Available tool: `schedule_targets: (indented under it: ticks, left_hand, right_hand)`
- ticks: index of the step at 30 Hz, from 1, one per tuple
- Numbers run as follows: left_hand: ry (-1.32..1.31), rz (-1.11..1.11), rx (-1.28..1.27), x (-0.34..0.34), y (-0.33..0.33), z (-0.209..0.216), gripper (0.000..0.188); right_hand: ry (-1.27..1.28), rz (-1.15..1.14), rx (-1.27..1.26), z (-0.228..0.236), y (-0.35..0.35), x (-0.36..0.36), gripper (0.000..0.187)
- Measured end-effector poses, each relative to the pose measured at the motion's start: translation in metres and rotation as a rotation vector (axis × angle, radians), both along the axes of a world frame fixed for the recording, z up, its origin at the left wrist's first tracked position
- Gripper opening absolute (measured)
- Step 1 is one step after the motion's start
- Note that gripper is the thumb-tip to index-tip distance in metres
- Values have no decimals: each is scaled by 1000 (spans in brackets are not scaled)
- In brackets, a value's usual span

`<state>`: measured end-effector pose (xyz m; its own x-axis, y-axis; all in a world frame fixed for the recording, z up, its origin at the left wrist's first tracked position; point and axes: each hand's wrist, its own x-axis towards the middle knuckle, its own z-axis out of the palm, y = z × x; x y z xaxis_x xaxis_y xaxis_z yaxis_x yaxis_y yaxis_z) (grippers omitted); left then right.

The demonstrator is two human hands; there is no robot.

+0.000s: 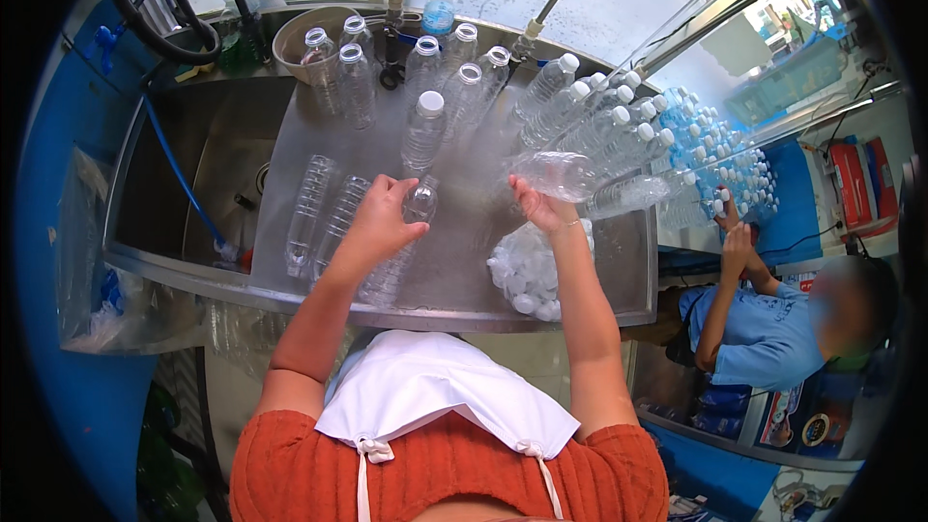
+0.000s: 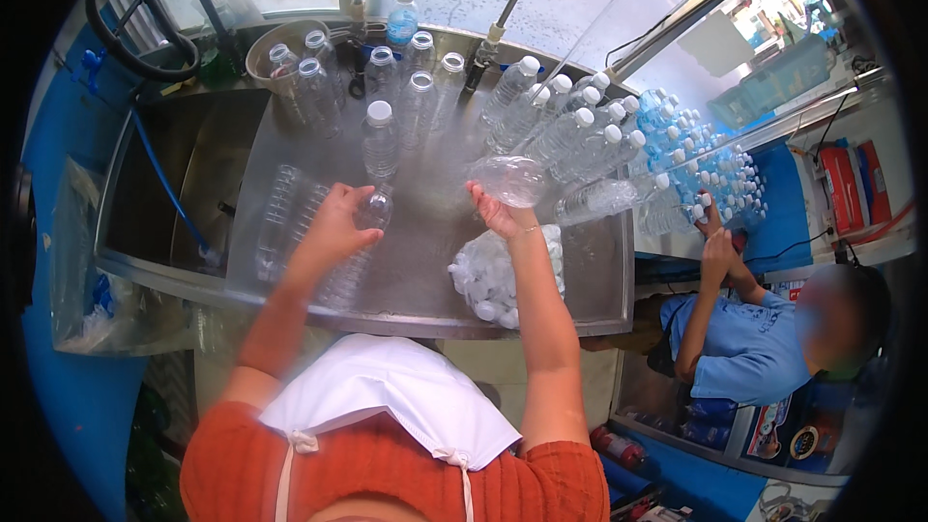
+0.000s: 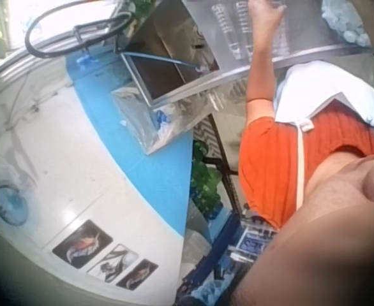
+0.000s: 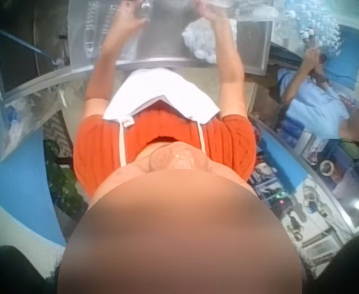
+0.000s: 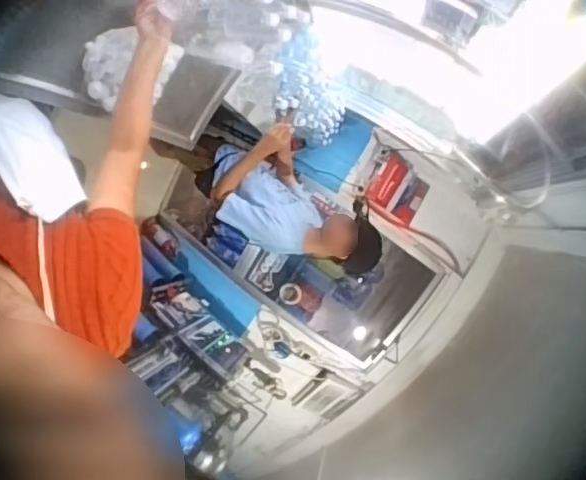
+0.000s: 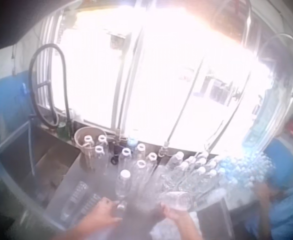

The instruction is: The person repeatedly picks empty plastic bottles from a tray, retrieves white caps from a bag, and screws the caps onto the bottles. Capped bottles are placed back on the tray. The process is repeated continuously throughout the clip.

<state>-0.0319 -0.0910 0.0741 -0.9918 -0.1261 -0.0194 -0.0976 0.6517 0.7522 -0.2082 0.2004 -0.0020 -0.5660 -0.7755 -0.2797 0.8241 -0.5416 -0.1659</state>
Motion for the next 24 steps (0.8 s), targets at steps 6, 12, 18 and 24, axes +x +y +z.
schedule_targets:
  ticks: [6,12,18,24]
  left_hand:
    - [32,-20,138,-2,-1,34,72]
    - [151,-87,325,-9,11,48,70]
    - [168,-153,490,-31,63,40,60]
    - [204,-474,910,-105,167,-8,64]
  right_hand:
    - [856,-200,971,85,-7,12,59]
    - [1659,-558,1703,90,-42,8,73]
    - [1568,-780,1623,79,-31,21,77]
    - [1108,-385,1174,103,64,100,60]
